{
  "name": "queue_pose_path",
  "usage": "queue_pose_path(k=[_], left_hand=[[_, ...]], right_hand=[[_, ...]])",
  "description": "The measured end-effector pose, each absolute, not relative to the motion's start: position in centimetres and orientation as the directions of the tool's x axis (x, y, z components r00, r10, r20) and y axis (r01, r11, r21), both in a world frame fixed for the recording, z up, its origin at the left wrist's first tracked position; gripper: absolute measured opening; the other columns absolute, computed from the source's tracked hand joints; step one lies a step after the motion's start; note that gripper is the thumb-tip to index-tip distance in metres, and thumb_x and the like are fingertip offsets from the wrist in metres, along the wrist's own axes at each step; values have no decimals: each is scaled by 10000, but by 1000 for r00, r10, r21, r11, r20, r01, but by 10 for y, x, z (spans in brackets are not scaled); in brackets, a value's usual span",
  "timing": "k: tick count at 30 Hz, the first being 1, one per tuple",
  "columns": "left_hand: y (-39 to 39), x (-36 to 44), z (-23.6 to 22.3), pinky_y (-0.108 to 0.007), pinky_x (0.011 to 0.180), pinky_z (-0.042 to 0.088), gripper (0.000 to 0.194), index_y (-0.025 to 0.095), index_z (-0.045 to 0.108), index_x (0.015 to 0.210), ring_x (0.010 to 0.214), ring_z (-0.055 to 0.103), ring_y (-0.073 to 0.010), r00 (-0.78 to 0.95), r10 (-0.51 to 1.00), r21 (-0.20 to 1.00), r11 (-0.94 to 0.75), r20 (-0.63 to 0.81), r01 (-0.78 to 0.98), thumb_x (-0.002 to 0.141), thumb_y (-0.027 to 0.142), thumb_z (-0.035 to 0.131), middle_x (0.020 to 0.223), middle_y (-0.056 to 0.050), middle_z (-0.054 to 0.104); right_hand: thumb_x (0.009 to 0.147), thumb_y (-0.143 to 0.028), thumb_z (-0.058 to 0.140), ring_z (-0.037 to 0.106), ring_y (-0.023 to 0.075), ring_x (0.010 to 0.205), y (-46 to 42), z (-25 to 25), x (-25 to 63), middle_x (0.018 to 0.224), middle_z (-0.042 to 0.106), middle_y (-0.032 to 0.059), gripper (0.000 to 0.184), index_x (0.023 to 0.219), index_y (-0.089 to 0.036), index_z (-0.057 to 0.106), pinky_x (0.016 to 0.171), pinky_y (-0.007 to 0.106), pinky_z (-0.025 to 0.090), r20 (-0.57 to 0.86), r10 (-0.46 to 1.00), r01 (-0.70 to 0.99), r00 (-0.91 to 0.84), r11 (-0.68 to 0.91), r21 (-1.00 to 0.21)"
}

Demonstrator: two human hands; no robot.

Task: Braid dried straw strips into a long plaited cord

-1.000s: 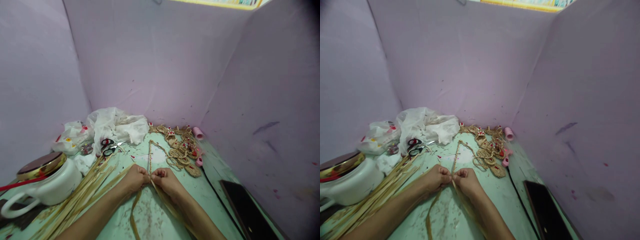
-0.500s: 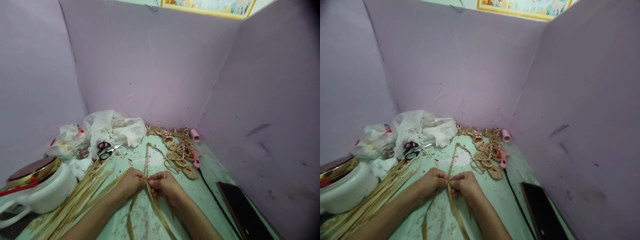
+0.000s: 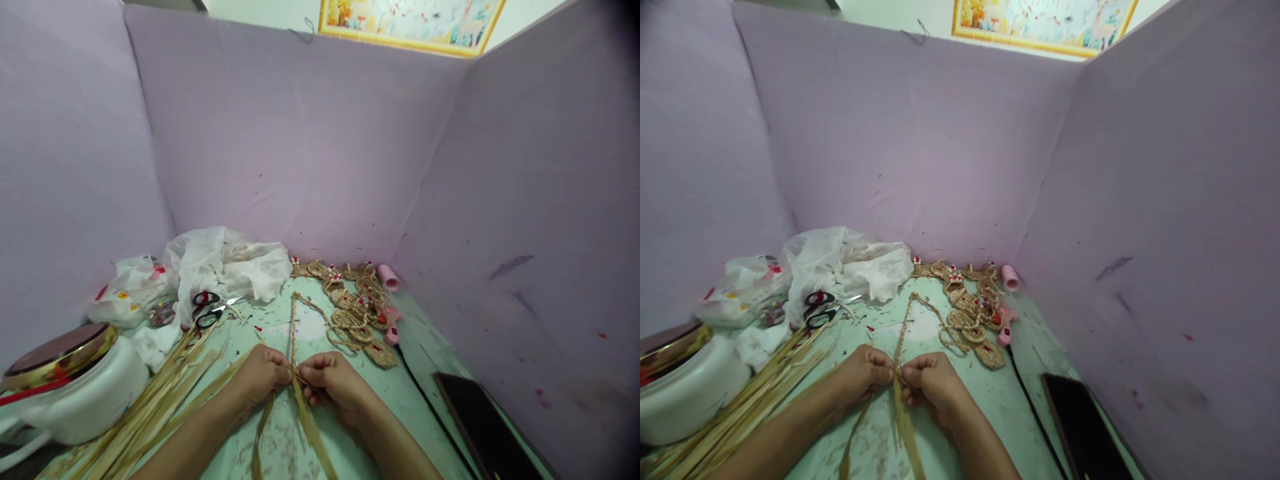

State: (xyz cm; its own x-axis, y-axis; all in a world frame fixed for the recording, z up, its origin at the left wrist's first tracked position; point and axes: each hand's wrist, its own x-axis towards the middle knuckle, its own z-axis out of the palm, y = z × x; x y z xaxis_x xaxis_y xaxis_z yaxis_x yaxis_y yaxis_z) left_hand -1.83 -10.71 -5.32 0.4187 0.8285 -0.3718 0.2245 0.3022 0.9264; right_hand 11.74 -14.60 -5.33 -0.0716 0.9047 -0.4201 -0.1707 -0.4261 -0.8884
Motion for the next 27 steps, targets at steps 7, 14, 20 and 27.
queue_pose_path(k=[7,14,20,27], left_hand=[[-105,-19,-54,-218,373,104,64,148,479,423,315,192,-46,438,819,920,261,-372,294,456,199,458,301,67,285],[-107,-16,-52,-211,419,170,76,141,438,402,415,243,-57,424,882,843,-58,-208,534,470,146,403,396,55,273],[-109,-16,-63,-217,438,171,106,153,391,404,466,276,-76,426,901,748,-222,-88,625,507,167,373,452,43,233],[-107,-17,-59,-218,429,150,99,153,384,400,446,236,-67,486,857,832,-138,-172,537,499,161,392,418,50,239]], right_hand=[[551,-89,505,322,50,248,-140,-49,113,271,381,-48,174,397,-140,442,284,174,237,-455,890,-29,-18,-455,-890],[562,-98,486,321,51,250,-137,-44,113,273,379,-47,192,387,-149,427,269,174,162,-506,862,127,36,-506,-853],[597,-162,522,178,25,254,-137,-42,114,272,283,-85,205,422,-159,416,300,191,88,-502,865,211,-18,-488,-847],[478,-55,495,221,24,312,-139,-52,114,306,330,-83,89,432,-131,497,343,193,134,-414,910,286,12,-399,-871]])
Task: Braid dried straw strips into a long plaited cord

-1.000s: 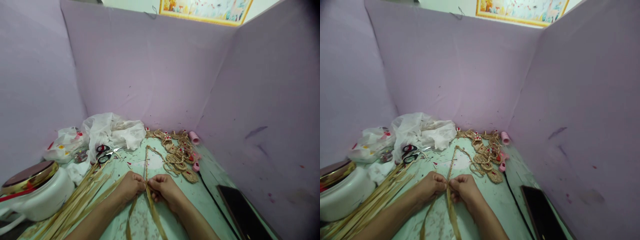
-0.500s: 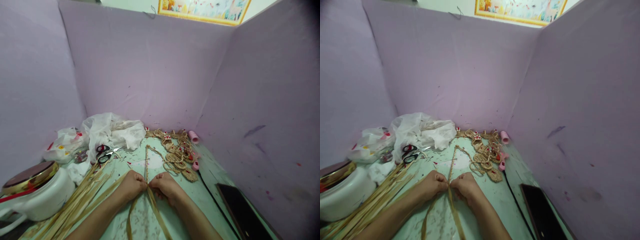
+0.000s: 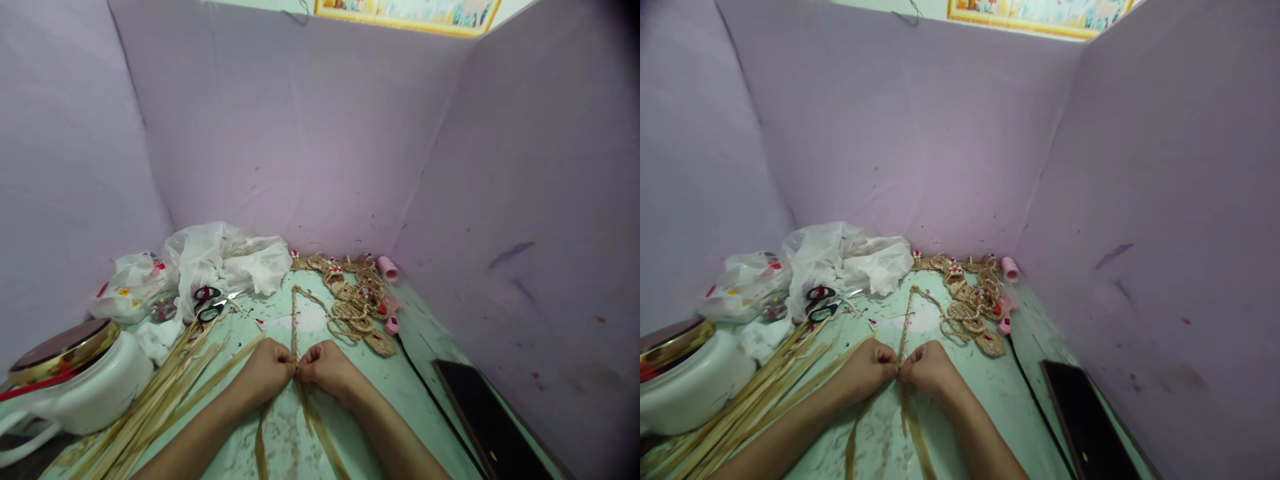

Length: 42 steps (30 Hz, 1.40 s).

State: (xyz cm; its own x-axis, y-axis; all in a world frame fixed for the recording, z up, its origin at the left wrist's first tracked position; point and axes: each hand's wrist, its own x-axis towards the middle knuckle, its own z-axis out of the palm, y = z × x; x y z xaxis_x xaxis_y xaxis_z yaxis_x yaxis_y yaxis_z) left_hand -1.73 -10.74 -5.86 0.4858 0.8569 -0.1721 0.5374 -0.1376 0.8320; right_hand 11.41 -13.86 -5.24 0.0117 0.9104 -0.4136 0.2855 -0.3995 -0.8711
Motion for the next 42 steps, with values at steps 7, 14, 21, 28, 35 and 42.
queue_pose_path(k=[7,14,21,28,35,42], left_hand=[[-108,-15,-55,-214,419,144,109,148,407,402,424,215,-55,421,879,857,-30,-222,514,501,165,448,393,60,255],[-107,-16,-56,-209,422,147,145,154,373,388,419,205,-51,412,884,871,-10,-223,492,513,156,445,386,64,248],[-110,-16,-52,-214,424,154,143,158,365,387,416,214,-54,403,887,848,-27,-223,529,512,127,427,388,63,245],[-108,-14,-59,-220,401,124,131,156,359,355,377,217,-56,395,890,833,-31,-229,552,475,124,398,346,58,218],[-117,-15,-34,-195,314,141,180,159,395,342,248,276,-71,323,825,820,261,-464,510,521,180,397,261,35,293],[-112,-21,-43,-192,285,108,167,153,413,360,235,220,-39,438,802,893,248,-406,375,506,194,482,284,56,329]], right_hand=[[491,-76,505,277,30,372,-139,-66,117,378,399,-65,53,477,-117,536,389,185,203,-301,954,254,-8,-289,-923],[713,-253,429,238,47,302,-141,-56,120,318,352,-42,310,432,-136,487,352,209,158,-361,932,355,-22,-330,-875],[612,-136,492,234,36,303,-138,-62,113,315,334,-60,194,421,-149,461,362,203,164,-371,921,369,117,-387,-845],[582,-130,512,475,115,493,-151,-58,95,516,587,44,93,510,-146,569,441,225,235,-137,941,614,309,-307,-727],[709,-147,452,561,175,622,-172,-51,74,698,656,105,171,709,-154,623,520,245,282,-16,977,723,212,-168,-670],[642,-69,433,588,210,705,-179,-44,78,739,668,111,255,718,-132,668,548,246,301,-92,992,691,91,-129,-711]])
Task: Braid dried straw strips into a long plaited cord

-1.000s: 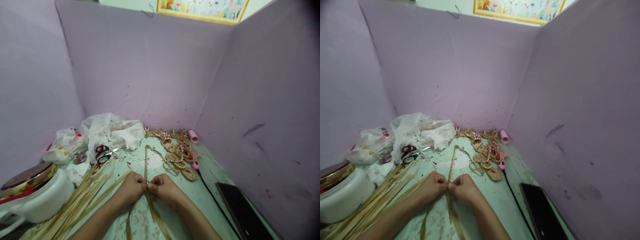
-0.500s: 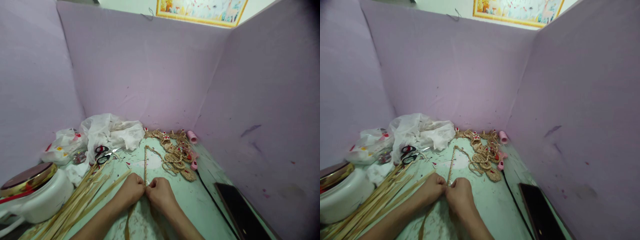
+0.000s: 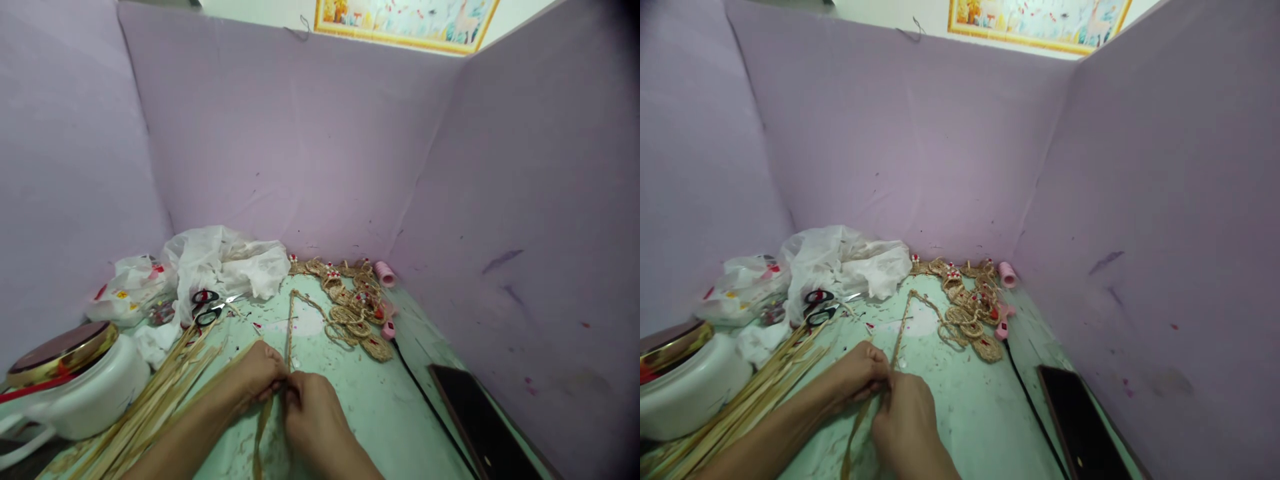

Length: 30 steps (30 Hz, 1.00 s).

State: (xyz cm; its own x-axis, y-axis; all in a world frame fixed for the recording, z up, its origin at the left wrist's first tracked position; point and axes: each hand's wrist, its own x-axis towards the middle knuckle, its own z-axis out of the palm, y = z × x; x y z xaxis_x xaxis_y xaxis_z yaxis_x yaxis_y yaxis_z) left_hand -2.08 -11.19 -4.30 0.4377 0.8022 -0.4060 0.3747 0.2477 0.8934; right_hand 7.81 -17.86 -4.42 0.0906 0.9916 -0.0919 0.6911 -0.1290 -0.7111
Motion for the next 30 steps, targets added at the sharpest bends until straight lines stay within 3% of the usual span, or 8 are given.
queue_pose_path(k=[3,6,10,14,16,19,25,30], left_hand=[[-109,-23,-46,-193,290,111,169,141,443,373,243,220,-35,447,803,900,236,-394,367,502,203,533,286,56,330],[-109,-23,-46,-195,295,115,166,141,434,363,248,203,-31,431,813,899,239,-392,366,495,179,526,281,56,321],[-109,-23,-42,-188,299,87,143,156,387,365,260,181,-24,407,816,899,286,-410,332,474,162,479,288,67,302],[-108,-25,-40,-192,301,56,194,169,349,387,261,142,-15,456,784,904,319,-420,284,495,207,506,305,81,284],[-107,-26,-41,-192,302,60,227,170,350,400,269,142,-13,488,768,908,318,-415,272,512,236,536,318,84,281],[-106,-28,-42,-191,309,66,250,169,351,413,282,153,-13,525,750,915,314,-402,253,523,265,554,332,84,284],[-103,-32,-39,-198,329,73,74,150,443,462,300,151,-23,585,704,914,272,-402,300,505,200,476,339,83,285],[-98,-34,-41,-203,372,111,40,150,440,475,356,183,-39,595,715,899,107,-366,424,494,183,428,370,76,265]], right_hand=[[603,-67,411,554,137,571,-175,-45,86,631,643,55,263,640,-129,664,479,201,294,-260,965,384,-22,-232,-894],[556,-72,401,441,70,408,-170,-46,93,527,581,8,264,623,-121,653,412,179,260,-421,904,102,-75,-413,-905],[526,-55,439,342,43,354,-163,-43,102,406,465,-38,181,563,-109,608,384,178,236,-398,915,101,58,-402,-910],[542,-98,515,457,84,473,-157,-35,105,567,537,-10,173,704,-125,568,396,181,345,-376,905,-31,200,-377,-926],[565,-121,518,490,103,498,-154,-32,102,570,527,-3,186,750,-129,543,404,201,392,-437,892,-138,115,-421,-896],[600,-123,482,486,100,430,-149,-33,95,478,481,-6,74,663,-116,521,398,216,408,-483,874,-179,-64,-486,-856],[625,-143,472,311,36,275,-145,-46,97,358,396,-36,162,465,-126,464,308,173,257,-462,886,-32,-35,-463,-886],[569,-139,489,216,14,292,-146,-52,100,347,311,-75,153,445,-151,400,329,177,122,-446,895,-57,-3,-446,-893]])
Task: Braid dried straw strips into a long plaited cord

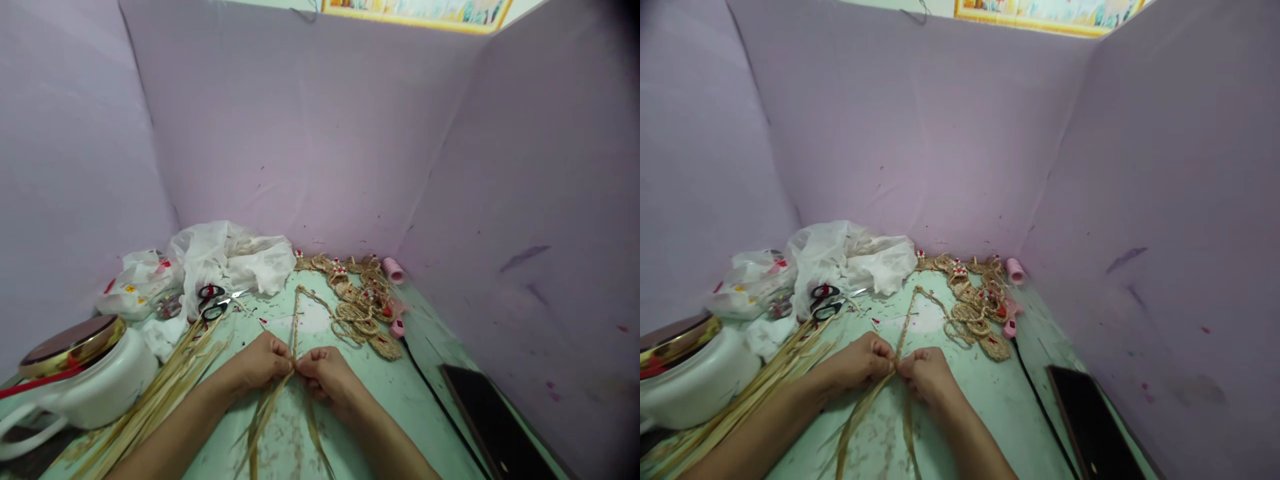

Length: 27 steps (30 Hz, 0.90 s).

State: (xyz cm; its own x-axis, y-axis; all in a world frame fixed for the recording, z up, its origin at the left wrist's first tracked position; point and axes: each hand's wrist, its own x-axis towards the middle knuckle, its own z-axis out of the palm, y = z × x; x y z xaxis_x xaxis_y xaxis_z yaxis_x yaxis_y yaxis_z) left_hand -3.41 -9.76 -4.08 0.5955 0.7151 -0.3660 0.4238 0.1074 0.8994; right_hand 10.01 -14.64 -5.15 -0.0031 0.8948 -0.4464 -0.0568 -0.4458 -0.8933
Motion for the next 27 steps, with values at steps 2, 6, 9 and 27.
queue_pose_path(k=[2,6,9,27], left_hand=[[-95,-35,-42,-202,394,145,50,145,434,464,395,206,-47,616,728,873,-49,-301,485,498,174,411,397,67,262],[-95,-35,-41,-196,438,195,83,138,434,450,458,253,-61,631,753,746,-310,-185,589,510,158,380,446,48,274],[-100,-34,-38,-198,454,205,121,134,478,460,469,299,-70,591,795,629,-390,-138,672,523,158,378,443,40,301],[-120,-31,-11,-235,477,246,167,170,621,562,551,504,-153,293,941,298,-235,-169,925,568,212,459,592,-63,598]], right_hand=[[551,-129,490,198,10,300,-147,-52,98,350,300,-80,143,443,-150,400,345,186,104,-434,900,-24,28,-434,-901],[562,-128,480,227,13,312,-146,-50,94,368,367,-62,103,464,-139,450,367,198,114,-418,903,30,99,-423,-906],[586,-151,479,229,20,318,-144,-53,92,361,373,-57,139,453,-145,440,375,205,119,-411,905,45,108,-418,-907],[570,-173,493,256,42,379,-143,-70,88,381,360,-60,115,465,-145,456,398,206,155,-260,956,119,137,-276,-954]])
